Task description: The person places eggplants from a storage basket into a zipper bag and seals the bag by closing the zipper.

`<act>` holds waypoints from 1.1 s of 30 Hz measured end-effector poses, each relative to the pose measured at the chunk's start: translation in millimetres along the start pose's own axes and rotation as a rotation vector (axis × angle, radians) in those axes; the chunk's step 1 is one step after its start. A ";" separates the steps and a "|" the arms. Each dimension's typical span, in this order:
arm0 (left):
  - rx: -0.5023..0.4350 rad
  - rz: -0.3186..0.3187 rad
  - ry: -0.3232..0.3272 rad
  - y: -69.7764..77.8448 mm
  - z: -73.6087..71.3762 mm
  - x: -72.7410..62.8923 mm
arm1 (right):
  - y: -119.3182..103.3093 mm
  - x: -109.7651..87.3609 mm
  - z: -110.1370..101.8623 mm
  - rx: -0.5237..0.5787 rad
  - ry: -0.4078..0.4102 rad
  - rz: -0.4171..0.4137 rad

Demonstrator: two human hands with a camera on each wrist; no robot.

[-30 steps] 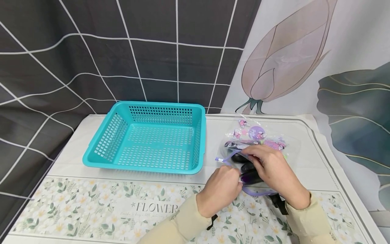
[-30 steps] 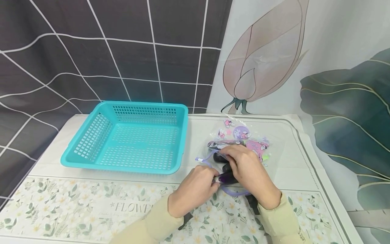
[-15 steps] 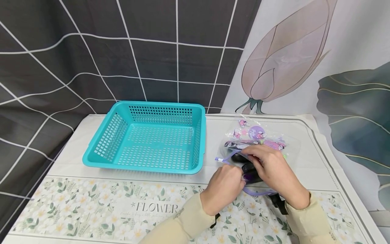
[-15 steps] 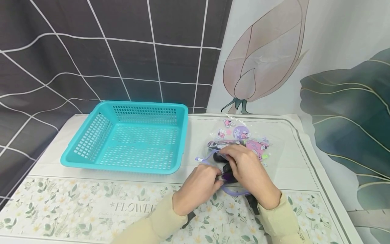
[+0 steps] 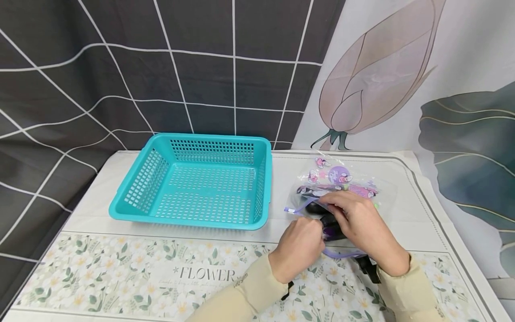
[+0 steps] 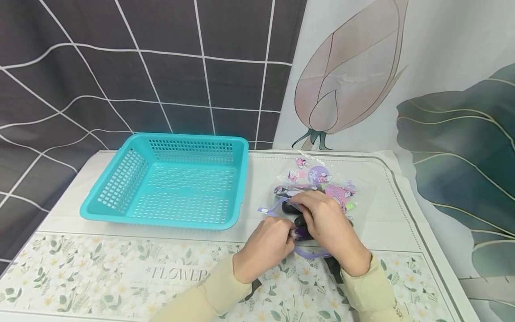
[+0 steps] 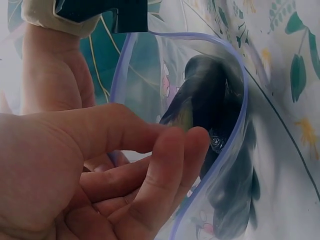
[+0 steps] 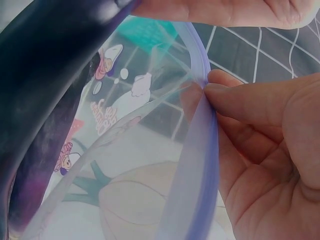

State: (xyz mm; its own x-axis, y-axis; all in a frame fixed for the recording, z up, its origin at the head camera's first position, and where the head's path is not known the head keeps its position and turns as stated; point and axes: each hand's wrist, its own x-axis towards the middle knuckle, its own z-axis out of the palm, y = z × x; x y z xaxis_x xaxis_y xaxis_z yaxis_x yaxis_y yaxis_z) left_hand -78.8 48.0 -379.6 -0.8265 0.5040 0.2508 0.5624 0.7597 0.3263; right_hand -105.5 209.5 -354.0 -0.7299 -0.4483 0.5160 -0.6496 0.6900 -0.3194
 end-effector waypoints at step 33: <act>0.058 -0.019 0.033 5.0 21.8 9.6 | 0.9 0.1 -0.2 0.003 0.003 -0.013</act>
State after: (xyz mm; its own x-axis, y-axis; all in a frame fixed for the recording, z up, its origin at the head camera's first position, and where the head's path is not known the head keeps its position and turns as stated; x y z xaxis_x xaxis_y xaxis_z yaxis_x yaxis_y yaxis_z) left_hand -84.5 65.6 -395.4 -0.8353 0.4762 0.2750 0.5432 0.7920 0.2786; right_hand -106.1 210.2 -354.1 -0.7207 -0.4555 0.5226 -0.6596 0.6827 -0.3145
